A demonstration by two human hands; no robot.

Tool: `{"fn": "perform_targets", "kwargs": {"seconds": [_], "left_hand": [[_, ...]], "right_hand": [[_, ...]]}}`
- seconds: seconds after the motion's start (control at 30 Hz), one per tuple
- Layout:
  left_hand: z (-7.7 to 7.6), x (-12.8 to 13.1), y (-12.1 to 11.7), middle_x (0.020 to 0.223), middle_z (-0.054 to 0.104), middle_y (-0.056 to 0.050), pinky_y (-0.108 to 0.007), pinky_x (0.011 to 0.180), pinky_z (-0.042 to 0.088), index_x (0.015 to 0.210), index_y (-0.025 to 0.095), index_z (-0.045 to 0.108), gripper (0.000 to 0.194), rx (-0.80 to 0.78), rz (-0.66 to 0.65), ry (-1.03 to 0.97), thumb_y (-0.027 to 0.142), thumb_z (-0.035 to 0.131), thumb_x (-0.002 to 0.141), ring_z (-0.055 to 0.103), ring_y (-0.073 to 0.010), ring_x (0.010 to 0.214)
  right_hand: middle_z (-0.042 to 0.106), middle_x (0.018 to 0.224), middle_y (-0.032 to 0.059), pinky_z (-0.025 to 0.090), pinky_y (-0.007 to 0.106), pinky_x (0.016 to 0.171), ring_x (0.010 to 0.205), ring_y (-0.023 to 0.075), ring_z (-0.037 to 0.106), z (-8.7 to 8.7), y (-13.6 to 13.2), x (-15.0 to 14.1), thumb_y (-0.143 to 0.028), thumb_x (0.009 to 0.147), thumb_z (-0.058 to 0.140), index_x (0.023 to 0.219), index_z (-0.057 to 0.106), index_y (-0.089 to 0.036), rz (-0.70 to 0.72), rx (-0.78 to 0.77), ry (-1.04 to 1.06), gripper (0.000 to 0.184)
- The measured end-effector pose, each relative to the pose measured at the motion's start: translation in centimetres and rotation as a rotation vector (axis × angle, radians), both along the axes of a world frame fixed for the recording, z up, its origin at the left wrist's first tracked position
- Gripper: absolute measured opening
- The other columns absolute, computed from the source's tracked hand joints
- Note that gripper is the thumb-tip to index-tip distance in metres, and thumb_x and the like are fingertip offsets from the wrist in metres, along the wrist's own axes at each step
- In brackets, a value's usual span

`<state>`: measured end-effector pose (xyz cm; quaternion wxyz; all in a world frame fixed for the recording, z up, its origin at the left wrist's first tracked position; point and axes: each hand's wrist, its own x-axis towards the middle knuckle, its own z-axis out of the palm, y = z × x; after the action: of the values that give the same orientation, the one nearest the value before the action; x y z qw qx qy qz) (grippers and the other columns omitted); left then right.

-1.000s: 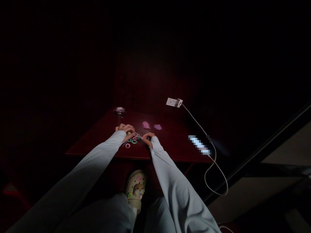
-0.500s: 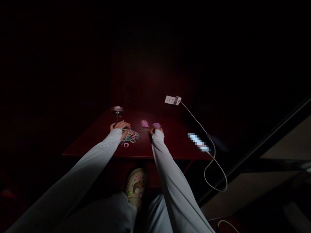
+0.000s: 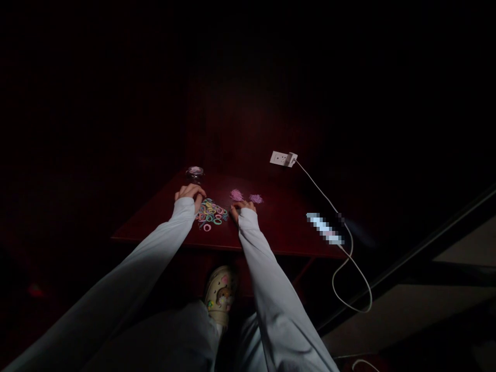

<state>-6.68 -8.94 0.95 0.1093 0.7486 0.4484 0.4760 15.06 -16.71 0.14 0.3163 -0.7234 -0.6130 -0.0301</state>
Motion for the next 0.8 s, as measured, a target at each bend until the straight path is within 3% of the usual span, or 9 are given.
{"fn": "perform_targets", "kwargs": {"seconds": [0.1, 0.27, 0.4, 0.57, 0.8], "left_hand": [[0.0, 0.3, -0.1, 0.114, 0.077, -0.005, -0.045, 0.104, 0.045, 0.087, 0.025, 0.071, 0.022, 0.002, -0.039, 0.013, 0.015, 0.053, 0.093, 0.063, -0.0298, 0.111], [0.1, 0.6, -0.1, 0.111, 0.078, -0.005, -0.041, 0.102, 0.046, 0.090, 0.025, 0.072, 0.027, 0.005, 0.057, -0.035, 0.014, 0.049, 0.098, 0.064, -0.0279, 0.111], [0.3, 0.6, -0.2, 0.112, 0.078, -0.005, -0.042, 0.100, 0.046, 0.090, 0.025, 0.072, 0.026, -0.006, 0.057, -0.017, 0.014, 0.050, 0.099, 0.064, -0.0289, 0.112], [-0.1, 0.4, 0.4, 0.113, 0.078, -0.006, -0.043, 0.100, 0.046, 0.091, 0.025, 0.074, 0.022, -0.019, 0.032, 0.001, 0.018, 0.054, 0.099, 0.063, -0.0300, 0.112], [-0.9, 0.2, 1.4, 0.110, 0.077, -0.005, -0.042, 0.103, 0.047, 0.090, 0.026, 0.075, 0.020, -0.001, 0.016, -0.048, 0.020, 0.056, 0.097, 0.062, -0.0288, 0.109]], "right_hand": [[0.075, 0.127, 0.0116, 0.044, 0.039, 0.110, 0.126, 0.0293, 0.059, 0.2, -0.3, -1.8, -0.036, 0.106, 0.065, 0.119, 0.082, -0.022, 0.057, -0.026, -0.058, 0.025], [0.068, 0.146, 0.0069, 0.047, 0.036, 0.112, 0.127, 0.0261, 0.061, 0.8, -1.0, -5.0, -0.055, 0.104, 0.066, 0.151, 0.065, -0.029, 0.227, -0.031, -0.093, 0.053], [0.064, 0.154, 0.0055, 0.048, 0.039, 0.115, 0.135, 0.0285, 0.057, 1.3, -0.8, -6.9, -0.059, 0.098, 0.072, 0.155, 0.062, -0.032, 0.287, -0.104, -0.132, 0.063], [0.069, 0.144, 0.0090, 0.048, 0.042, 0.112, 0.130, 0.0306, 0.058, 1.0, 0.2, -7.1, -0.051, 0.099, 0.073, 0.147, 0.067, -0.027, 0.267, -0.148, -0.099, 0.054], [0.075, 0.117, 0.0054, 0.052, 0.034, 0.103, 0.111, 0.0231, 0.066, -0.8, 2.0, -5.5, -0.028, 0.094, 0.073, 0.117, 0.076, -0.026, 0.287, 0.016, 0.127, 0.023]]}}
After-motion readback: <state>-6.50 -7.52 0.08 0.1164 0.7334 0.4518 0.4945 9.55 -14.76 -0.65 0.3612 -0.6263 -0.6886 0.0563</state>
